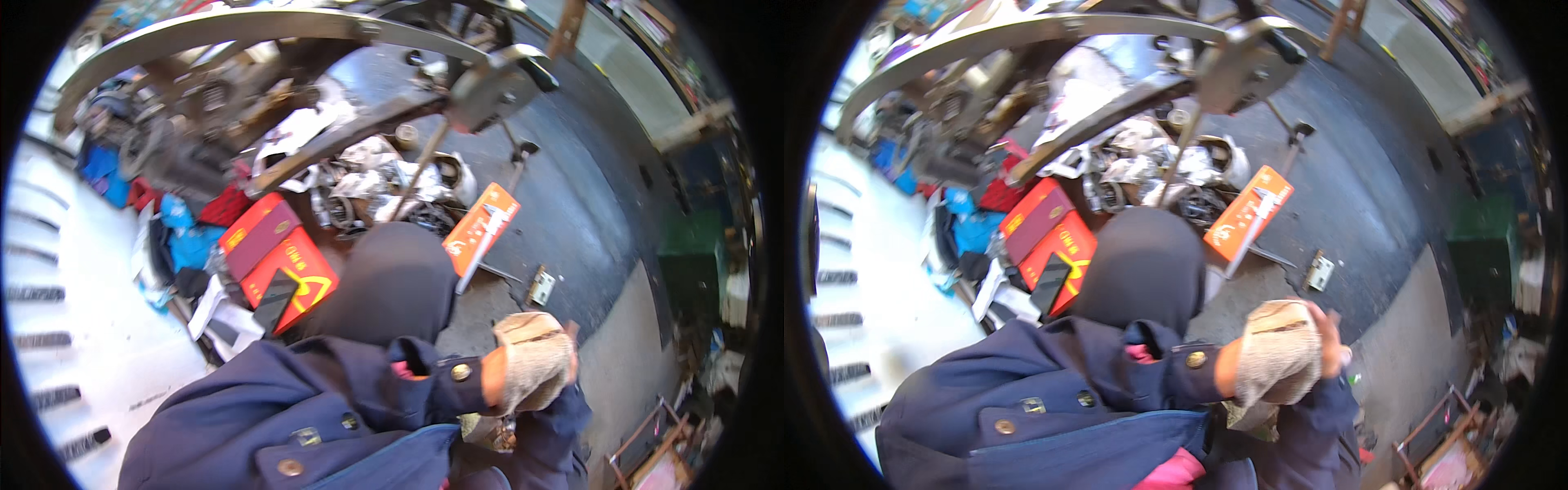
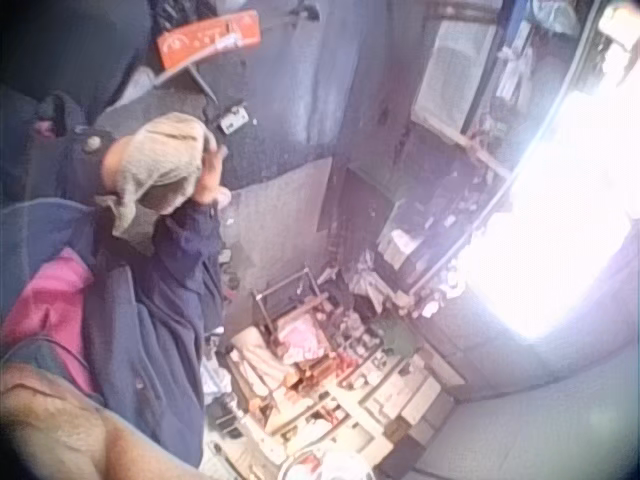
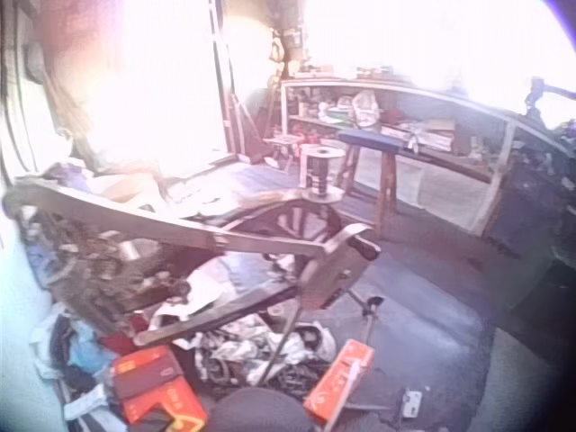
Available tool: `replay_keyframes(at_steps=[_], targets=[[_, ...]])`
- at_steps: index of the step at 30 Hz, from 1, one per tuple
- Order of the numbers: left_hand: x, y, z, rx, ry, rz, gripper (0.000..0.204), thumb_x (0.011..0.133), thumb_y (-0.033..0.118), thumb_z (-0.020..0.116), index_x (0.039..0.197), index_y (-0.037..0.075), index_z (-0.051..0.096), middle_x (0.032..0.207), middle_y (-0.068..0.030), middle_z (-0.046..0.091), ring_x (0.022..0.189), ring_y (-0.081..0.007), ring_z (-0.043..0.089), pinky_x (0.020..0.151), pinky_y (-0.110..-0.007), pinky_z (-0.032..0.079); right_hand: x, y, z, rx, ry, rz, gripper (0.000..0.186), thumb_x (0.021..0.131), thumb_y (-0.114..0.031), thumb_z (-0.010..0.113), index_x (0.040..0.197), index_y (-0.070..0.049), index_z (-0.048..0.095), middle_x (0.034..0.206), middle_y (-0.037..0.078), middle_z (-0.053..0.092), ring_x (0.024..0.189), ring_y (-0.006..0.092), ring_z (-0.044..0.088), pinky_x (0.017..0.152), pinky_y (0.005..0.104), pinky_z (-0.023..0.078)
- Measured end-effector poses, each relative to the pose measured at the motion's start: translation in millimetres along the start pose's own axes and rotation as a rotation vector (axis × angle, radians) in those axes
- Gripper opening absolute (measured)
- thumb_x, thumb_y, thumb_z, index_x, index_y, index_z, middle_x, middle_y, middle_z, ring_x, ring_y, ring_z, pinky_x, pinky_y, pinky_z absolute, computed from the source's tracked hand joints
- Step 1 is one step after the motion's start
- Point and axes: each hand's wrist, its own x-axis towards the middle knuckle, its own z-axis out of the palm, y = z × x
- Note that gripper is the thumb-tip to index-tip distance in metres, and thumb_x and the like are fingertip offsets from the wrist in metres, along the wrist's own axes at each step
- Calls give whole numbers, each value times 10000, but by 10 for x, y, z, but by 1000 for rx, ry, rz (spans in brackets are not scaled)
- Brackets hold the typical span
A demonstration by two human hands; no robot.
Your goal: The person wipes a vernier caliper with a cloth, then picks up a pink rectangular box and wipes its exterior and interior surfaces. The person opens the box to wipe the inside and continues cleaning the exterior.
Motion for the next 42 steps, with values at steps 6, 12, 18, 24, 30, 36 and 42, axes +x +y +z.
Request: replay_keyframes(at_steps=[6,12,18,24,30,36,42], targets=[[70,123,171,-93,43,-77,265,902,245,621,984,18,730,854,-146,713,818,-235,685,763,-363,532,-825,-227,0,-300,31,-111,755,918,-540,643,1346,66,503,1221,142,649,1081,221,629,982,353,473],[-321,529,84,96,24,-22,275,906,253,622,969,13,742,833,-147,722,802,-228,692,753,-356,537,-1064,-309,-285,-256,157,-183,553,973,-322,627,1359,57,510,1276,192,626,1187,280,599,1002,396,472],[-1295,719,-835,-30,631,299,184,1011,129,531,1072,10,657,911,-84,702,816,-120,669,732,-257,536,-1085,-343,-442,-162,339,-174,516,994,-311,584,1357,49,513,1282,187,622,1178,277,603,1005,397,478],[-2536,106,-2536,811,1085,-352,497,793,277,771,1214,70,609,1168,-168,666,1098,-308,654,963,-405,511,-1121,-341,-717,-78,459,-165,482,1015,-300,540,1354,42,516,1289,182,618,1169,274,607,1007,398,485],[-3390,-656,-3334,1361,972,-1069,1102,639,477,879,1525,138,319,1531,-172,404,1444,-351,344,1164,-490,312,-1318,-353,-1143,-40,584,-155,452,1035,-289,496,1351,34,520,1295,177,614,1159,271,611,1010,400,491],[-3556,-743,-3751,1255,765,-891,1099,582,345,927,1478,27,374,1448,-255,472,1358,-388,453,1133,-442,386,-1646,-505,-1285,-10,718,-97,428,1056,-277,452,1349,26,523,1302,172,610,1150,268,614,1013,401,497],[-3510,-830,-3806,1354,846,-1014,1049,534,182,928,1444,83,415,1361,-227,548,1273,-391,518,1083,-433,434,-1527,-478,-1033,282,712,-373,470,980,-284,545,1332,26,570,1303,178,621,1163,290,619,1015,400,486]])
